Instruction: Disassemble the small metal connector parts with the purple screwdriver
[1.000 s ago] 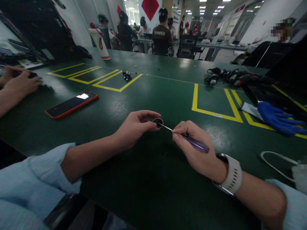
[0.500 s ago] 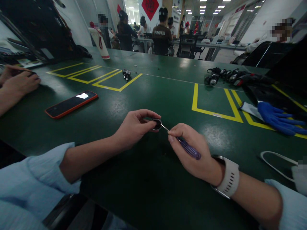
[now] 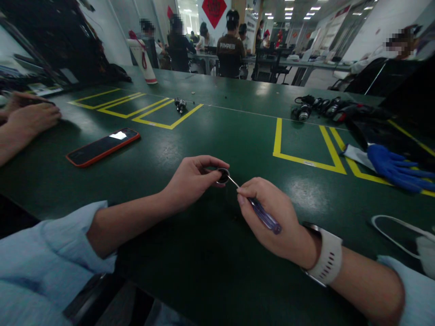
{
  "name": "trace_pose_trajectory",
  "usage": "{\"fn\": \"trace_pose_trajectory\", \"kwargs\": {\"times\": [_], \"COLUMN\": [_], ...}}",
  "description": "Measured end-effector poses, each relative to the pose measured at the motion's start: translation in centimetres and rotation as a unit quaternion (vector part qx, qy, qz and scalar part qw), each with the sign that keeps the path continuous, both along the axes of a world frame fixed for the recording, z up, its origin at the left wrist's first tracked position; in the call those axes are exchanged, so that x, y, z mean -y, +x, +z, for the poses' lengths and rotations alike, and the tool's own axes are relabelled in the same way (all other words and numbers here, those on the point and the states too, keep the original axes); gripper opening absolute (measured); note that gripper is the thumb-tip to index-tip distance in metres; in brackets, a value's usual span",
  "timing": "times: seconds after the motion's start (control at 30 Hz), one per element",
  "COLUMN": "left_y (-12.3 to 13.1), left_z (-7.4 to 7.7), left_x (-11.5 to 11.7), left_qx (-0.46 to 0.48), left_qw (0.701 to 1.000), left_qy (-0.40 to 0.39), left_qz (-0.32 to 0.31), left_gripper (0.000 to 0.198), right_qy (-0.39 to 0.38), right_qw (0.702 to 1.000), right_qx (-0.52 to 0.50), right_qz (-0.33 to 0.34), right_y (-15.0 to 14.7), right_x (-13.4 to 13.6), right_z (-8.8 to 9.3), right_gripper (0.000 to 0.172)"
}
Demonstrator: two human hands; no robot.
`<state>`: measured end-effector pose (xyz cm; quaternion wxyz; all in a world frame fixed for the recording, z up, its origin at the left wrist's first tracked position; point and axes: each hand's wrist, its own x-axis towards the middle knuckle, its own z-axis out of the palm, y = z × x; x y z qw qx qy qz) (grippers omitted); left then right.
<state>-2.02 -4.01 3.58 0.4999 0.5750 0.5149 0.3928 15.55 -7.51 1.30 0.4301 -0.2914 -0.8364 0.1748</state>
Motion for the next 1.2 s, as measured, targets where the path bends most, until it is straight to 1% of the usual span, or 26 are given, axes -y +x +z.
{"fn": "trace_pose_trajectory", "kwargs": {"times": [0.2, 0.33, 0.4, 0.43, 0.5, 0.53, 0.6, 0.67, 0.73, 0.8, 1.07, 1.2], "left_y": [0.0, -0.1, -0.2, -0.2, -0.3, -0.3, -0.3, -0.3, -0.3, -0.3, -0.3, -0.3], "left_z": [-0.3, -0.4, -0.4, -0.5, -0.5, -0.5, -0.6, -0.7, -0.8, -0.9, -1.0, -1.0], "left_x": [0.0, -0.1, -0.2, -0.2, -0.3, -0.3, -0.4, -0.4, -0.5, -0.5, -0.5, -0.4], "left_qx": [-0.001, -0.006, -0.004, -0.003, -0.003, -0.006, -0.008, -0.002, 0.009, 0.015, 0.024, 0.014], "left_qw": [1.000, 1.000, 1.000, 1.000, 1.000, 1.000, 1.000, 1.000, 1.000, 1.000, 0.999, 0.999], "left_qy": [0.006, 0.019, 0.023, 0.024, 0.023, 0.019, 0.007, -0.003, -0.005, -0.007, -0.012, -0.013], "left_qz": [-0.009, -0.008, -0.008, -0.010, -0.017, -0.020, -0.024, -0.023, -0.020, -0.019, -0.027, -0.034], "left_gripper": [0.019, 0.016, 0.015, 0.014, 0.014, 0.014, 0.014, 0.015, 0.015, 0.016, 0.015, 0.016], "right_qy": [0.001, -0.008, -0.010, -0.022, -0.088, -0.141, -0.255, -0.343, -0.388, -0.395, -0.349, -0.331], "right_qw": [1.000, 1.000, 1.000, 0.999, 0.988, 0.975, 0.934, 0.898, 0.881, 0.882, 0.911, 0.923], "right_qx": [0.014, 0.026, -0.001, -0.032, -0.124, -0.174, -0.251, -0.275, -0.270, -0.254, -0.219, -0.196], "right_qz": [-0.012, -0.014, -0.006, -0.007, -0.011, -0.009, 0.005, 0.021, 0.029, 0.031, 0.013, -0.007], "right_y": [-0.2, -0.3, -0.1, 0.0, 0.4, 0.6, 0.9, 0.9, 0.8, 0.6, 0.6, 0.5], "right_x": [0.1, 0.4, 0.5, 0.5, 0.3, 0.2, -0.1, -0.4, -0.6, -0.6, -0.3, -0.2], "right_z": [0.0, 0.1, 0.2, 0.2, 0.2, 0.2, 0.1, -0.1, -0.3, -0.3, 0.1, 0.1], "right_gripper": [0.008, 0.007, 0.007, 0.008, 0.012, 0.015, 0.018, 0.018, 0.018, 0.018, 0.018, 0.018]}}
